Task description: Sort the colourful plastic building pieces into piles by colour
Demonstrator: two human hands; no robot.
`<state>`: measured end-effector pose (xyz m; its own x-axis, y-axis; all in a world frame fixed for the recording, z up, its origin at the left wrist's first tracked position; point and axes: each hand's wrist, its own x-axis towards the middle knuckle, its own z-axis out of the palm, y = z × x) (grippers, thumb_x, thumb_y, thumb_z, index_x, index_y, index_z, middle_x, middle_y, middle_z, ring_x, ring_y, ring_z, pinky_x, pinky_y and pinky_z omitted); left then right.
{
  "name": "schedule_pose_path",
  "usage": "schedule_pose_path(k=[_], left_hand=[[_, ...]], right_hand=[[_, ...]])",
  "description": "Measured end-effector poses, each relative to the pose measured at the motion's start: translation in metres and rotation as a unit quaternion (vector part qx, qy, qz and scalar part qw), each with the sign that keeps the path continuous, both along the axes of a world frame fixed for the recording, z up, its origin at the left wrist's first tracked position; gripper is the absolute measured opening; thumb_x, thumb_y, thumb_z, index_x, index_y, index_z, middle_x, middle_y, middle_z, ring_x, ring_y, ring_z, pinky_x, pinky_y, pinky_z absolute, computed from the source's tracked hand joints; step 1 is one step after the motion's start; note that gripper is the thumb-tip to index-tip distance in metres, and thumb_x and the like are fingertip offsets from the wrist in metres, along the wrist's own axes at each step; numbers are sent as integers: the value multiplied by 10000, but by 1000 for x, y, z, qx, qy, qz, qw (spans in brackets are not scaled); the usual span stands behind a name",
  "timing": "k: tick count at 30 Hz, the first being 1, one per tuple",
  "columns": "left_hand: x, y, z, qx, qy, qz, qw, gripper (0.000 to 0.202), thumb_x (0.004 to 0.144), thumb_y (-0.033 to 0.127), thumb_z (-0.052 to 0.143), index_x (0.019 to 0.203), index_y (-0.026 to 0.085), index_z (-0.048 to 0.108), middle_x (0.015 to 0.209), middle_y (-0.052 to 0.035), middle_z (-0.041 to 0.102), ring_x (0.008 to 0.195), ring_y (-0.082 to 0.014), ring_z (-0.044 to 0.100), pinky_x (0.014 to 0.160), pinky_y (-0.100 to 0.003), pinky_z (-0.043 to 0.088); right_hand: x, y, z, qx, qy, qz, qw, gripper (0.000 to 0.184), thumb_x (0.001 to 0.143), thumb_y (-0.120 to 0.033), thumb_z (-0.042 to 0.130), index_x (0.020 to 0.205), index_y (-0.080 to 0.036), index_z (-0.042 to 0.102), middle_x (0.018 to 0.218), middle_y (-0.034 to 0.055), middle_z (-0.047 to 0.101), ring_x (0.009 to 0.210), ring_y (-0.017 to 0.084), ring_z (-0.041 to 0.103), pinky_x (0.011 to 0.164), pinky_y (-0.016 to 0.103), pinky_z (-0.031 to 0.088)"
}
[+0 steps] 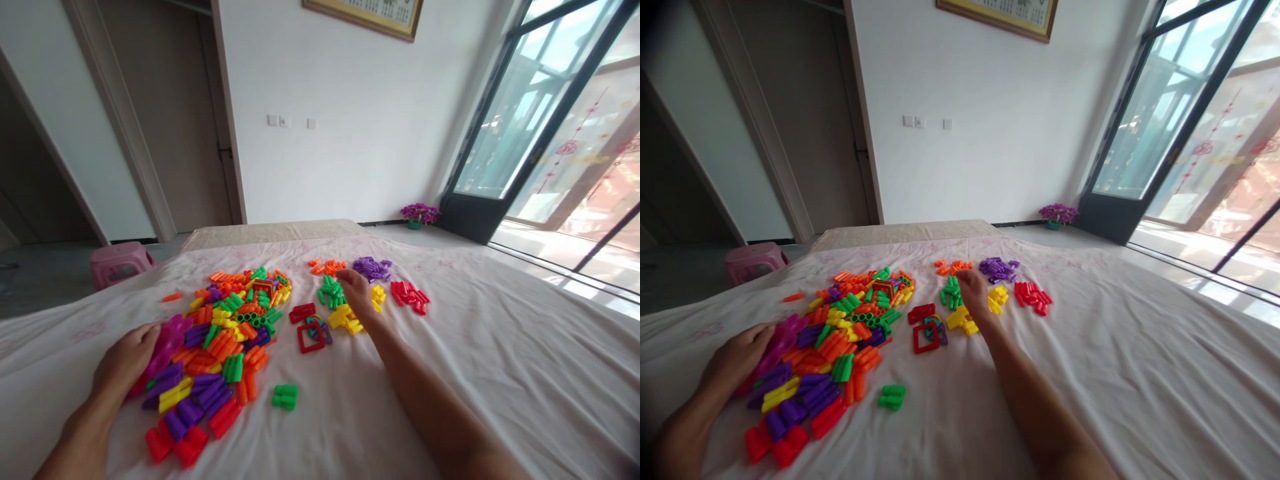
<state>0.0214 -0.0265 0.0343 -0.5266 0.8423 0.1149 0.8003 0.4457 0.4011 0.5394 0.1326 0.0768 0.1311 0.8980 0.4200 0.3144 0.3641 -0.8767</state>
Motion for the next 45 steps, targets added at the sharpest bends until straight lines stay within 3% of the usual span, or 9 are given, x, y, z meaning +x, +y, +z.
schedule_pose_path(k=[5,9,12,17,20,26,36,42,45], left_hand=[[4,-1,3,5,-32,16,999,576,1024,512,384,1295,199,785,1333,-153,759,1091,-311,717,882,-353,513],[5,-1,4,3,-37,17,999,587,1029,517,379,1308,187,777,1366,-160,743,1138,-318,705,914,-358,505],[7,-2,6,-8,-44,14,999,617,1040,522,341,1341,183,759,1402,-158,725,1194,-326,686,942,-361,492],[10,-2,8,-8,-40,17,999,612,1041,517,339,1340,192,761,1378,-150,740,1170,-323,694,922,-358,490],[10,-2,8,-15,-33,20,999,613,1040,515,335,1343,195,761,1366,-145,746,1147,-326,701,911,-364,491],[10,-2,8,-27,-25,21,999,649,1042,530,296,1365,191,746,1411,-156,719,1200,-344,684,952,-386,491],[13,-2,10,-19,-18,26,999,599,1038,505,338,1327,197,763,1377,-145,739,1155,-310,708,918,-346,514],[13,-3,12,-10,-28,21,999,601,1037,505,355,1319,175,771,1365,-171,741,1144,-323,707,909,-357,510],[13,-3,12,0,-23,23,999,562,1025,501,395,1283,196,790,1304,-167,769,1059,-316,723,862,-358,517]], right_hand=[[-52,-44,7,83,-201,156,964,301,845,-76,568,979,-211,803,981,49,795,916,203,733,897,334,570],[-81,-76,7,131,-312,294,894,307,884,-47,617,1075,-217,787,1118,59,791,1068,211,711,1014,343,527],[-98,-93,6,156,-373,360,841,311,935,-65,616,1168,-210,761,1172,68,779,1112,214,695,1043,349,510],[-114,-106,3,157,-439,349,813,447,998,-225,669,1442,-209,619,1385,105,683,1220,254,629,1043,375,506],[-117,-107,3,149,-478,319,805,388,1005,-292,690,1386,-232,649,1290,95,693,1147,255,619,976,370,511],[-117,-107,1,160,-454,309,820,142,992,-241,702,1130,-213,694,1192,68,682,1065,219,602,912,329,484],[-116,-105,-6,153,-393,337,842,102,906,-156,761,939,-200,676,979,29,703,943,195,631,838,289,468],[-108,-100,1,89,-305,271,909,148,902,-89,683,998,-202,686,996,32,728,903,170,667,791,249,483],[-100,-88,2,57,-274,247,928,200,892,-77,672,1046,-198,712,1032,45,745,920,174,687,818,253,512]])
